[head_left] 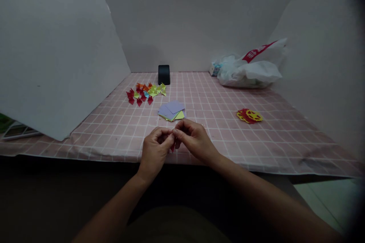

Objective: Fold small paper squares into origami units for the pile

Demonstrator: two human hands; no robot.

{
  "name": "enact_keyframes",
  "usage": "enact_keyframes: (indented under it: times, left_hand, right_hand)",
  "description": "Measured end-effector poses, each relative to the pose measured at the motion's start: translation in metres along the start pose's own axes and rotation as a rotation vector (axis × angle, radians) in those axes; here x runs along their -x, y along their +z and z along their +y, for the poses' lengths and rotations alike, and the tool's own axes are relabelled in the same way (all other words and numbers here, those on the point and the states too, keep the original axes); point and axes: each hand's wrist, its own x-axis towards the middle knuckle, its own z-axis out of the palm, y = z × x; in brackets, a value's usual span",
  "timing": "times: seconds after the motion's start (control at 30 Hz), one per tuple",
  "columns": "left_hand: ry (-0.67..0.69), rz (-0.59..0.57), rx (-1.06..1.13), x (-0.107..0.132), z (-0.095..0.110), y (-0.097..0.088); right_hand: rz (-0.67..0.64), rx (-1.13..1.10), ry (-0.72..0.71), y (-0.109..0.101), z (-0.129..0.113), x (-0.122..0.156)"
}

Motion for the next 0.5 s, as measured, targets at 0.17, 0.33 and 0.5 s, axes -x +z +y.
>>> enact_keyframes:
  times: [0.17,0.33,0.5]
  left_hand:
    - [0.007,-0.045,-0.074,-0.0030,0.0020,-0.0021]
    - [-0.060,-0.068,0.037,-0.0076,0.0066,-0.0030]
    - [-0.076,-0.100,0.110,-0.0082,0.0078,-0.0014]
  right_hand:
    - [-0.004,0.083,0.002,-0.0038,0.0012,-0.0021]
    - [0.004,0.023,-0.004,-0.0080,0.0004,-0.0063]
    - [0.005,0.074,-0.028,-0.0091,-0.0043,-0.0063]
